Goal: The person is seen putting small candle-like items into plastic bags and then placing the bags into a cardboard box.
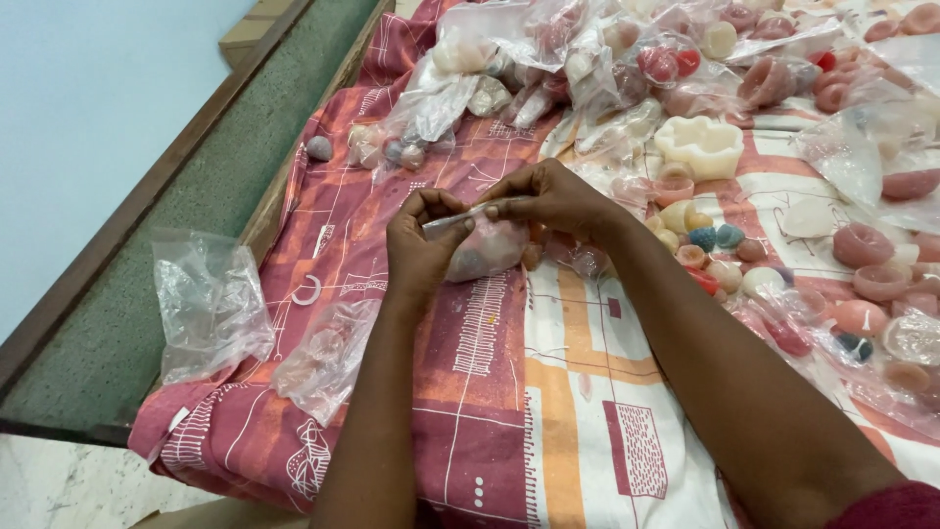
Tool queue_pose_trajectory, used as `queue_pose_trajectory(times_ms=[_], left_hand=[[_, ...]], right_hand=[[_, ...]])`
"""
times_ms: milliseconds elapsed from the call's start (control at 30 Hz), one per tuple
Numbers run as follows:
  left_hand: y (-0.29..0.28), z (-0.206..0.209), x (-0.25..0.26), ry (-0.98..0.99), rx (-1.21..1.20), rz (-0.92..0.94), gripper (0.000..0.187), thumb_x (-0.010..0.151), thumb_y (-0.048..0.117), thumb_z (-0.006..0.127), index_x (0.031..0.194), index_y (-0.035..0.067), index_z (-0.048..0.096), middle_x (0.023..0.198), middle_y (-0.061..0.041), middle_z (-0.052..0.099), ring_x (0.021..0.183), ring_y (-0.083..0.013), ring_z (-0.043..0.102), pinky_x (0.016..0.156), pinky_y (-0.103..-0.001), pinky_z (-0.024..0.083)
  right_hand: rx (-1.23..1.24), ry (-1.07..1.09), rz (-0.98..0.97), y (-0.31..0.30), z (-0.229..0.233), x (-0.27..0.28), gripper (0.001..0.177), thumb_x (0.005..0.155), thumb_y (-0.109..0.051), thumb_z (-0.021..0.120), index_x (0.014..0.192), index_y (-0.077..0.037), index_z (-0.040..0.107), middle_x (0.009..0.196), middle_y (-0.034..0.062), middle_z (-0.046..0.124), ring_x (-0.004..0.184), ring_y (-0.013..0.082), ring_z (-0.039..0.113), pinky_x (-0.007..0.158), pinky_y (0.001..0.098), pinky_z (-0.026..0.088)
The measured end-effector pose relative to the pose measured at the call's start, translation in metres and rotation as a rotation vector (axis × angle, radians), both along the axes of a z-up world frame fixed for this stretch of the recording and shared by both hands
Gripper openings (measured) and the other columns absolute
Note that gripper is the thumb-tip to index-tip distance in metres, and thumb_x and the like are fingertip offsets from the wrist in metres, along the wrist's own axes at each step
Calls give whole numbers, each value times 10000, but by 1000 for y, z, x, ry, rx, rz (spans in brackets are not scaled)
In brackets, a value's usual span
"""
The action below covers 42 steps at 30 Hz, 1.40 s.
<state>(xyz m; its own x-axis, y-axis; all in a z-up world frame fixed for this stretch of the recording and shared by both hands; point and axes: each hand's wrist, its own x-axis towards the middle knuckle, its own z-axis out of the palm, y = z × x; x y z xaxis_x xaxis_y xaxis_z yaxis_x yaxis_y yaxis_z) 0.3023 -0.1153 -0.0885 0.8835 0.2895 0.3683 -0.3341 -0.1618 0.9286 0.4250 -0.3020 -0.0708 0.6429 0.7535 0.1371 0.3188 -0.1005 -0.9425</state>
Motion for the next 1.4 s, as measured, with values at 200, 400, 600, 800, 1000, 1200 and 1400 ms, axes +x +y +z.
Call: queue_pose_trajectory(times_ms=[200, 400, 600, 800, 1000, 1200, 1400], left_hand=[[-8, 2, -6, 29, 229, 126, 216, 870, 28, 782, 1016, 89, 636, 990, -42, 731, 952, -139, 716, 835, -288, 575], [-7, 0, -5, 36, 248, 130, 146, 942, 55, 717, 1055, 75, 627, 989, -58, 760, 915, -141, 766, 782, -293, 628], [-11, 11, -12, -7, 173, 115, 145, 987, 38, 628, 1126, 80, 626, 1045, -73, 783, 957, -149, 788, 822, -293, 660], [-10, 67, -83, -189, 385, 216, 191, 953, -30, 616, 1126, 51, 609, 1043, -108, 783, 1007, -199, 796, 845, -335, 643], [27, 108, -240, -51, 697, 226, 217, 946, 31, 678, 1147, 59, 598, 1005, -98, 736, 916, -218, 765, 830, -387, 604], [58, 84, -375, 567, 563, 351, 211, 843, -2, 635, 1041, 65, 663, 995, -120, 736, 945, -242, 733, 847, -379, 564], [77, 1, -455, 763, 471, 461, 499, 714, 13, 785, 1199, 26, 671, 1155, -164, 741, 1085, -307, 702, 917, -411, 534]], right_hand=[[49, 12, -5, 2, -1, 1, 259, 876, -190, 789, 1108, -75, 796, 885, -5, 792, 712, 23, 651, 641, 207, 537], [-33, -225, -27, 7, 11, -3, 228, 896, -209, 799, 1099, -105, 808, 868, -24, 785, 702, 17, 641, 633, 199, 536], [-17, -314, -24, 8, 36, -16, 234, 910, -214, 779, 1112, -95, 790, 833, 3, 761, 650, 33, 620, 563, 231, 513], [10, -510, 158, 11, 89, -54, 198, 974, -202, 718, 1118, -75, 767, 821, 22, 738, 636, 58, 650, 553, 244, 555], [-222, -670, 369, 55, 116, -162, 238, 949, -224, 693, 1138, -91, 751, 812, 56, 742, 674, 119, 722, 611, 295, 598], [-318, -714, 812, 150, 69, -292, 280, 862, -179, 696, 1135, -114, 699, 891, 79, 793, 794, 207, 790, 714, 383, 631], [-369, -753, 1058, 200, -20, -371, 381, 850, -131, 653, 1231, -131, 652, 938, 163, 739, 853, 370, 731, 737, 508, 577]])
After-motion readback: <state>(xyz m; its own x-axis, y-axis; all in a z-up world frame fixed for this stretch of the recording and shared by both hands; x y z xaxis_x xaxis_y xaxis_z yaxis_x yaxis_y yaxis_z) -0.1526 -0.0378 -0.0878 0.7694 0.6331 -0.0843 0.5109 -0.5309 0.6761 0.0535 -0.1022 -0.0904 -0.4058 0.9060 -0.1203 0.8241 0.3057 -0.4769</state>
